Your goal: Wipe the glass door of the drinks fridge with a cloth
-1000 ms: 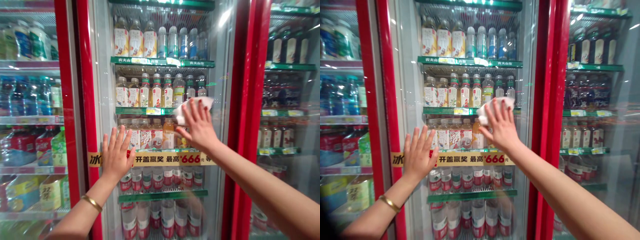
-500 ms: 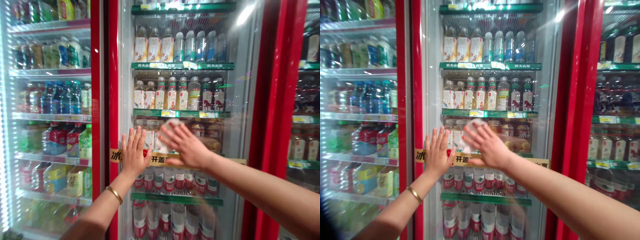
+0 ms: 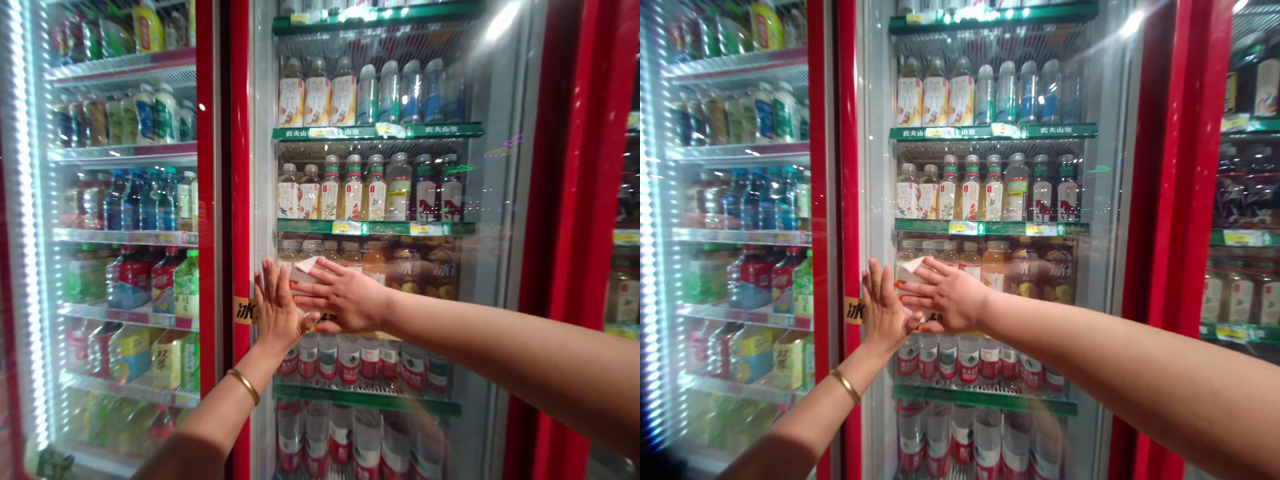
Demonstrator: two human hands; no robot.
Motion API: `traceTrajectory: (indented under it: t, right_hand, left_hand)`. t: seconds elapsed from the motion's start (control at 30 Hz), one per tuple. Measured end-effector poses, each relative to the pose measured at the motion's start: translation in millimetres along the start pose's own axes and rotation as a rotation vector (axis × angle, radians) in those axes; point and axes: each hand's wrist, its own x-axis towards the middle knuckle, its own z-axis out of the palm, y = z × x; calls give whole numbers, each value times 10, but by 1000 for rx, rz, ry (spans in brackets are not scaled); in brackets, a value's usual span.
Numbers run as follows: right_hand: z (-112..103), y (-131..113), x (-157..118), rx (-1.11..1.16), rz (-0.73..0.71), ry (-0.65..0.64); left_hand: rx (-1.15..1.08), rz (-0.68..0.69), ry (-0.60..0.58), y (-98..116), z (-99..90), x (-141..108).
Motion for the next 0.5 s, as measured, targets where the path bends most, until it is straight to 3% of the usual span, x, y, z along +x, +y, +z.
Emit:
traceTrajectory:
  t: [0.07, 0.2, 0.27, 0.3, 0.43, 0.5]
  right_hand:
    - [5, 37, 88, -6, -41, -31]
    - [-268, 564, 461, -50, 366, 191]
    - [-377, 682, 620, -67, 475, 230]
    - [-403, 668, 671, -71, 439, 199]
    - [-392, 527, 762, -70, 41, -32]
    - [-400, 620, 834, -78, 86, 14]
  left_hand:
    - [12, 19, 18, -3, 4, -8]
    - [13, -12, -36, 15, -11, 27]
    - [22, -31, -75, 30, -24, 49]
    - [26, -38, -80, 36, -30, 56]
    - [4, -32, 5, 42, -49, 45]
    - [10, -23, 30, 35, -53, 31]
